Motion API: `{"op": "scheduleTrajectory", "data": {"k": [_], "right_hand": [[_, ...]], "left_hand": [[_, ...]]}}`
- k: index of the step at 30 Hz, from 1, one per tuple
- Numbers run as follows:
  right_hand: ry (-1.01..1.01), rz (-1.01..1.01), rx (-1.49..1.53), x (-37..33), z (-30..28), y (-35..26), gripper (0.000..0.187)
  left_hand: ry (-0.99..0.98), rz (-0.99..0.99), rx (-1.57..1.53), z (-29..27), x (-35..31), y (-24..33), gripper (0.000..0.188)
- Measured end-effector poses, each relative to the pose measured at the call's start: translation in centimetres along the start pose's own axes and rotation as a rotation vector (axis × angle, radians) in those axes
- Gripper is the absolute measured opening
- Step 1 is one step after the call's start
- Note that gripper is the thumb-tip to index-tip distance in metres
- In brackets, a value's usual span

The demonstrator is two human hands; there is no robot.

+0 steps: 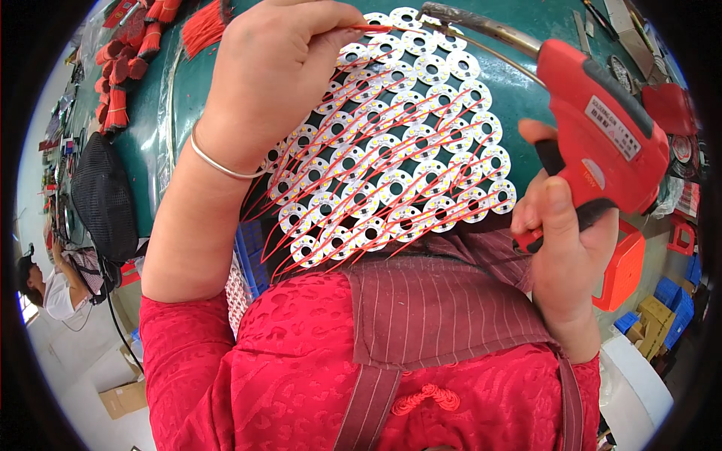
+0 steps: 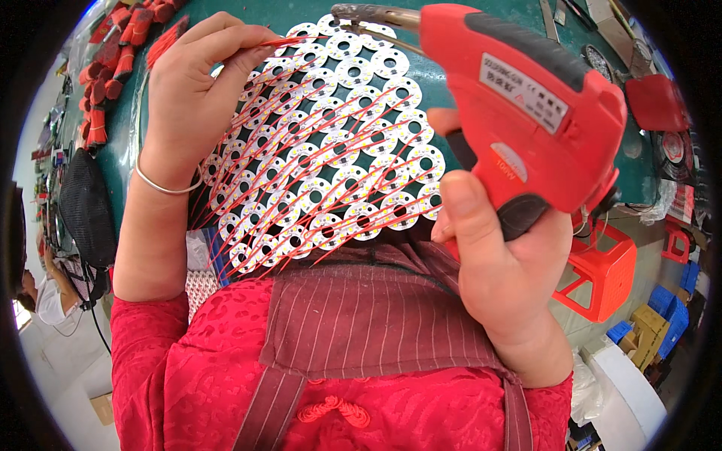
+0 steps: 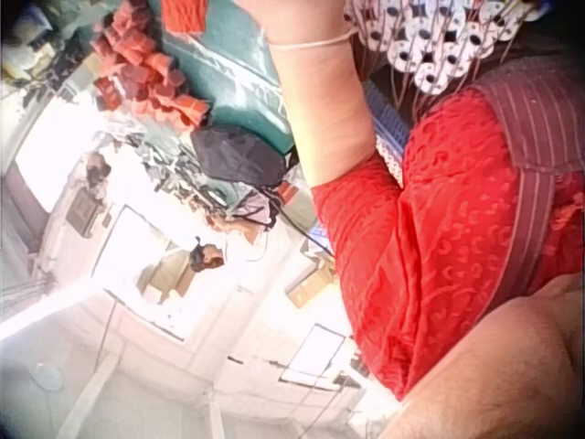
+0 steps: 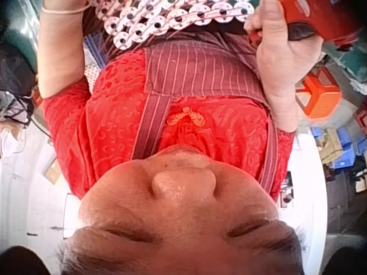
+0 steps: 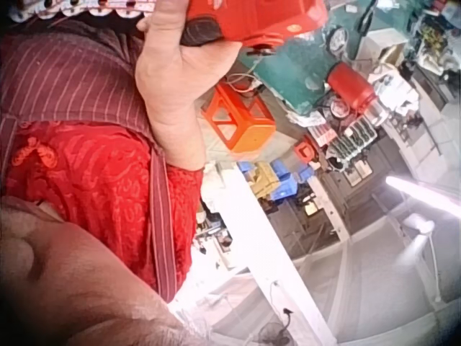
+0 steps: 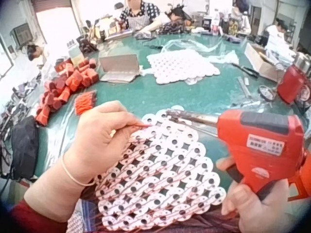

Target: The person attaches wires to a panel of LED circuit boards by picking wires from a bundle and soldering them in place using a soldering gun.

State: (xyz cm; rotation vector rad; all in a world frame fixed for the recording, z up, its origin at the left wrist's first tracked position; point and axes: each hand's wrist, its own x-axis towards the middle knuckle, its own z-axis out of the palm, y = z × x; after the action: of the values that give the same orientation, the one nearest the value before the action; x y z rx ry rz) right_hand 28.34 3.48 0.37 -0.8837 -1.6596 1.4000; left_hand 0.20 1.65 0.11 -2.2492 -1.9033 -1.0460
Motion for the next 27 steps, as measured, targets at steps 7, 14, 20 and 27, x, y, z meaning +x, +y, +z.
{"op": "scheduleTrajectory", "data": {"k": [7,14,20,27], "right_hand": [[0.07,0.081,0.38,1.4,-1.0,-0.8,0.038],[0.045,0.158,0.316,2.1,-0.1,-1.7,0.056],[0.039,0.133,0.32,1.5,0.8,-1.5,0.052],[0.106,0.101,0.173,0.6,1.2,-1.1,0.029]], "left_hand": [[-0.036,-0.07,-0.271,-1.0,0.0,2.3,0.014],[-0.337,-0.422,-0.707,-1.1,-0.3,5.9,0.013],[-0.441,-0.529,-0.832,-0.5,-0.5,6.8,0.015],[-0.558,-0.516,-0.773,0.1,-1.1,7.1,0.013]]}}
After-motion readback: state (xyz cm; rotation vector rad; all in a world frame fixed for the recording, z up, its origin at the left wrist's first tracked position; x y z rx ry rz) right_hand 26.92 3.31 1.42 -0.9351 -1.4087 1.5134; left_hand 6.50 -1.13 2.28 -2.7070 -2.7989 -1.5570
